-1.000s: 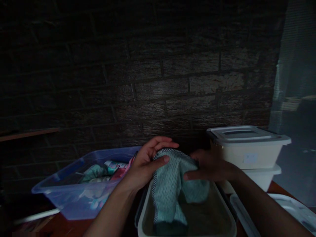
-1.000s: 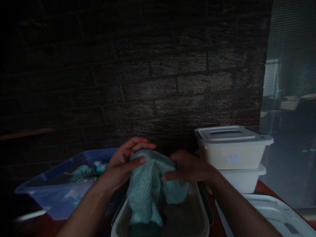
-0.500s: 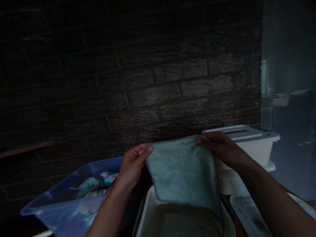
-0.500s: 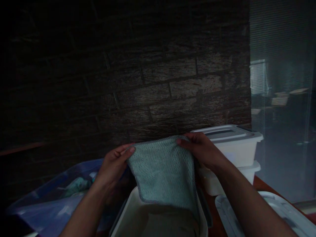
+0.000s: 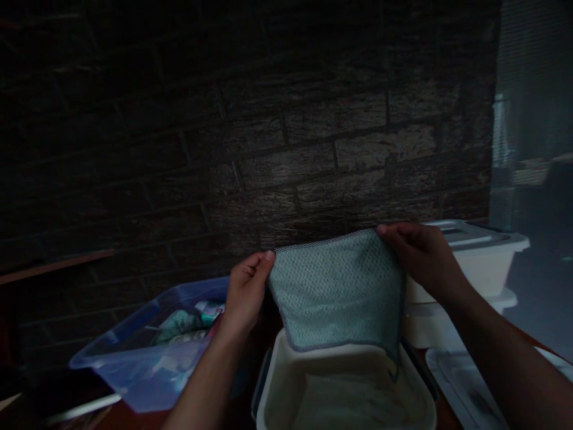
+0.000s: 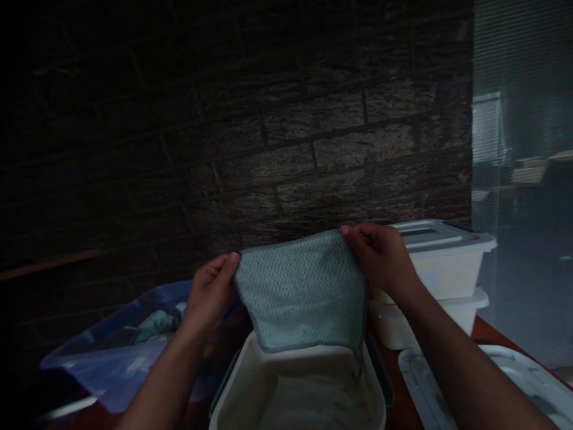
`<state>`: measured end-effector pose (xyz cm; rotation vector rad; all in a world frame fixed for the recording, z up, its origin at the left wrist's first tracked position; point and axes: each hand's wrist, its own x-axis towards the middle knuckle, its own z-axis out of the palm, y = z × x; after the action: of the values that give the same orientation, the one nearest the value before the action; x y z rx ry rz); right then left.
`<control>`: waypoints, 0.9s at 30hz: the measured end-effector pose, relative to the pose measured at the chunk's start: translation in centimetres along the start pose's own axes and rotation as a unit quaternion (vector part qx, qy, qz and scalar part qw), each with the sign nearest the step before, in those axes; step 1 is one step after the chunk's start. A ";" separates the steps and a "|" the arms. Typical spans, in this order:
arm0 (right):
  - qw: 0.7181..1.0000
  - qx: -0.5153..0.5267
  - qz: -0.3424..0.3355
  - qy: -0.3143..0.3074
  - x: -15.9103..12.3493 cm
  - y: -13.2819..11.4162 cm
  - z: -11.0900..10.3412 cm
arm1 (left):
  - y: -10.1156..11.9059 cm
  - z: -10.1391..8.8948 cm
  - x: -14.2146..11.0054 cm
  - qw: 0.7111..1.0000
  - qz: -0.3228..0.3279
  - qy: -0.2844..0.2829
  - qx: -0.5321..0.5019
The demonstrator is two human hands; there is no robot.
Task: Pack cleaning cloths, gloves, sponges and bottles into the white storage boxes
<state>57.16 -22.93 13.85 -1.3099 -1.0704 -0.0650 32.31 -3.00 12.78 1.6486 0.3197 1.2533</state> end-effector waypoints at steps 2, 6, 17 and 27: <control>1.000 -0.015 -0.002 -0.003 0.1 0.0 -0.2 | -0.1 -0.2 0.0 1.000 -0.001 -0.007 -0.012; 0.999 0.005 -0.022 -0.044 0.4 0.4 -0.6 | -0.4 -0.5 0.2 1.000 0.005 -0.019 -0.024; 0.995 0.092 0.009 -0.048 0.3 0.1 -1.1 | 0.1 0.1 0.0 0.994 0.071 0.023 0.077; 0.997 0.053 -0.048 -0.016 0.3 0.2 0.1 | 0.2 0.7 -0.1 0.993 0.072 0.094 -0.007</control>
<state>57.44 -22.64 13.91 -1.1667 -1.1488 -0.0589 32.84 -3.56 12.95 1.5663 0.3092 1.5219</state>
